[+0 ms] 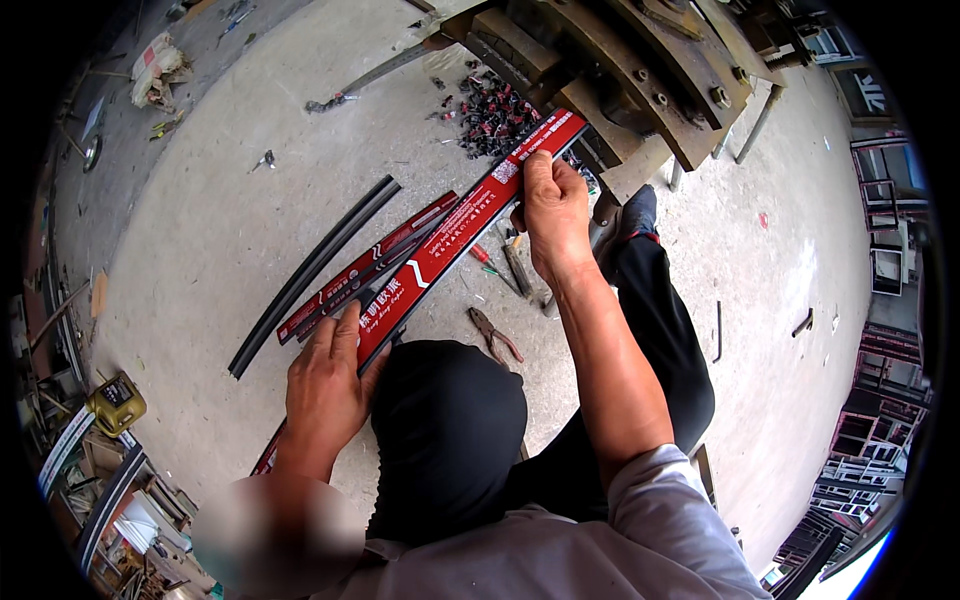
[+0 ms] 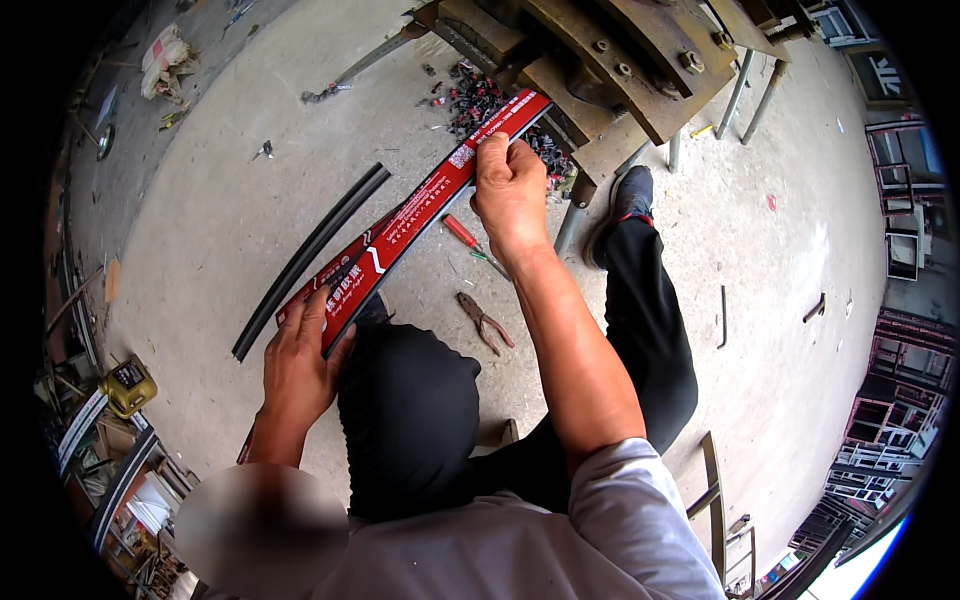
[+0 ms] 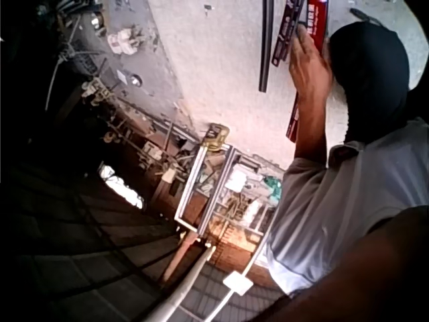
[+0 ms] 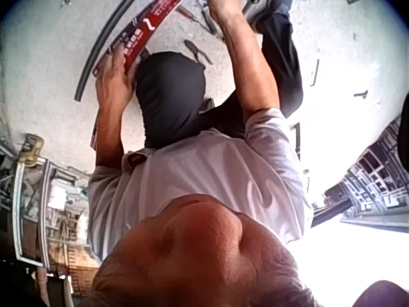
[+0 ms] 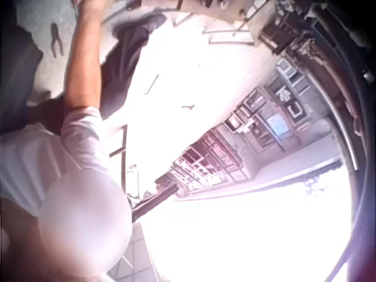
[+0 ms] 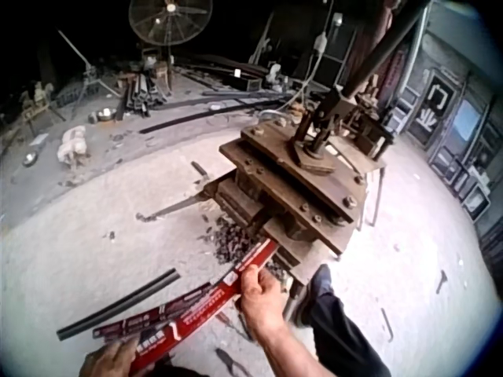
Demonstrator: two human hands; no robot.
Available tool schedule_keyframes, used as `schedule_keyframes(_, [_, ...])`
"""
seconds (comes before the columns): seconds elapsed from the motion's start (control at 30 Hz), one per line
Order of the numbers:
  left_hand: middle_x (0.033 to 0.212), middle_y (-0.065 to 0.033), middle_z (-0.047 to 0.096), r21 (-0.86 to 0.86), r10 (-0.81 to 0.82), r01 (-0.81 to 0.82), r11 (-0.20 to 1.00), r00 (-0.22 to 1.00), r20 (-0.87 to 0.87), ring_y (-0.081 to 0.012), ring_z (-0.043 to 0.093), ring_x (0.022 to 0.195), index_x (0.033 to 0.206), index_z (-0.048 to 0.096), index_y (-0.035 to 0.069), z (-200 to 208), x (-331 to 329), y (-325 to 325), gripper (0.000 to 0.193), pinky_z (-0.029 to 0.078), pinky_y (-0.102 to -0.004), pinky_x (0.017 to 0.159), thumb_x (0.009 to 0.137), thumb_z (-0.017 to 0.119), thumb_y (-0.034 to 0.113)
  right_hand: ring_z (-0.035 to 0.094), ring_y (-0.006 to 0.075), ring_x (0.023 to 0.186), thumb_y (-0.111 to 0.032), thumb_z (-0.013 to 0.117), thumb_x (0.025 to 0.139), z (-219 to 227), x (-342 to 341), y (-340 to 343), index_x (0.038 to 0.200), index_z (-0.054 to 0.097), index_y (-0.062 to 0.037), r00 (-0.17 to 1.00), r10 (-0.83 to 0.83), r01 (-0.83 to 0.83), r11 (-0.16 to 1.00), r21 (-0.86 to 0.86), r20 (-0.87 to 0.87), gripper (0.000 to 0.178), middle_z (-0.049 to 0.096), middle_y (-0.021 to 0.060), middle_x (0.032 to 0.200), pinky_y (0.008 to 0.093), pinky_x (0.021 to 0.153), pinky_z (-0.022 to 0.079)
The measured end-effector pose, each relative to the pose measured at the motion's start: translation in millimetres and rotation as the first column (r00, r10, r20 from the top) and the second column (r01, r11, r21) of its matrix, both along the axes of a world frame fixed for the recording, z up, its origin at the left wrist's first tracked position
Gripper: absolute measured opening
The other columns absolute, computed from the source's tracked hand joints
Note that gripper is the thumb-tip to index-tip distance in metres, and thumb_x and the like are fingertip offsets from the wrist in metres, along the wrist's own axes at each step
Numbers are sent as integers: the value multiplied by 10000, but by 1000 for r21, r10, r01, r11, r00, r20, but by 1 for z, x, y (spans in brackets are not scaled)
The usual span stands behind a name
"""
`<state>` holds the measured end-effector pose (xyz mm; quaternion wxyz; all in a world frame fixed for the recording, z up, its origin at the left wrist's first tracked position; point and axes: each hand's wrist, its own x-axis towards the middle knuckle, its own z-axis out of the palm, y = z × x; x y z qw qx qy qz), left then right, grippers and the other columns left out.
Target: The person measures a long metal profile with a tape measure and marks it with a marker. They then place the profile on a miter saw, cut it, and stack the cut pieces. The person repeats this process for several profiles.
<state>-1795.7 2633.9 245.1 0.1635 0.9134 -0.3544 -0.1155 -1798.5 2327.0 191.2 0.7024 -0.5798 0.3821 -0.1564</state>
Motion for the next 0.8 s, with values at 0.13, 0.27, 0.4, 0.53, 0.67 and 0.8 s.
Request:
schedule_keyframes(0.13, [1138,-240,655,-26,-6,5,1000,999,-47,-430,692,995,1420,544,-61,-10,4,-1,583,572,-484,862,989,728,286,667,543,918,-410,442,1107,-19,10,-5,976,596,113,964,-31,-84,908,-411,-266,560,670,381,912,554,886,505])
schedule_keyframes(0.27, [1246,-274,643,2,26,-26,1000,994,-105,-464,669,1092,1455,528,-40,-12,9,2,597,558,-502,925,974,748,236,686,531,909,-401,434,1110,-3,16,3,958,590,112,957,-78,-73,868,-491,-279,558,673,389,911,544,852,522])
schedule_keyframes(0.4, [1300,-284,636,-12,29,-31,999,991,-129,-476,657,1137,1484,513,-20,-18,10,1,607,547,-510,961,970,753,198,687,544,935,-387,432,1111,-14,17,2,970,578,112,971,-88,-34,870,-492,-223,539,675,399,923,549,859,527])
schedule_keyframes(0.53, [1182,-241,659,-50,-9,7,999,999,-41,-438,687,1030,1434,544,-33,-37,12,4,575,569,-498,872,988,732,277,677,564,968,-372,430,1108,0,21,8,991,574,118,944,-109,-74,850,-522,-311,524,671,416,951,565,876,523])
schedule_keyframes(0.67, [1224,-248,655,-27,40,-44,999,989,-140,-442,681,1079,1460,532,-18,-34,13,-2,589,564,-502,909,990,733,274,675,566,974,-382,420,1106,-2,19,6,1011,578,121,954,-100,-63,855,-515,-282,536,673,417,960,567,895,520])
schedule_keyframes(0.8, [1185,-213,663,-51,51,-57,997,992,-113,-418,679,1073,1478,519,22,-31,8,1,593,551,-473,916,980,757,237,677,559,996,-400,414,1105,-4,20,8,1022,584,120,958,-93,-46,885,-463,-272,553,677,414,983,567,929,511])
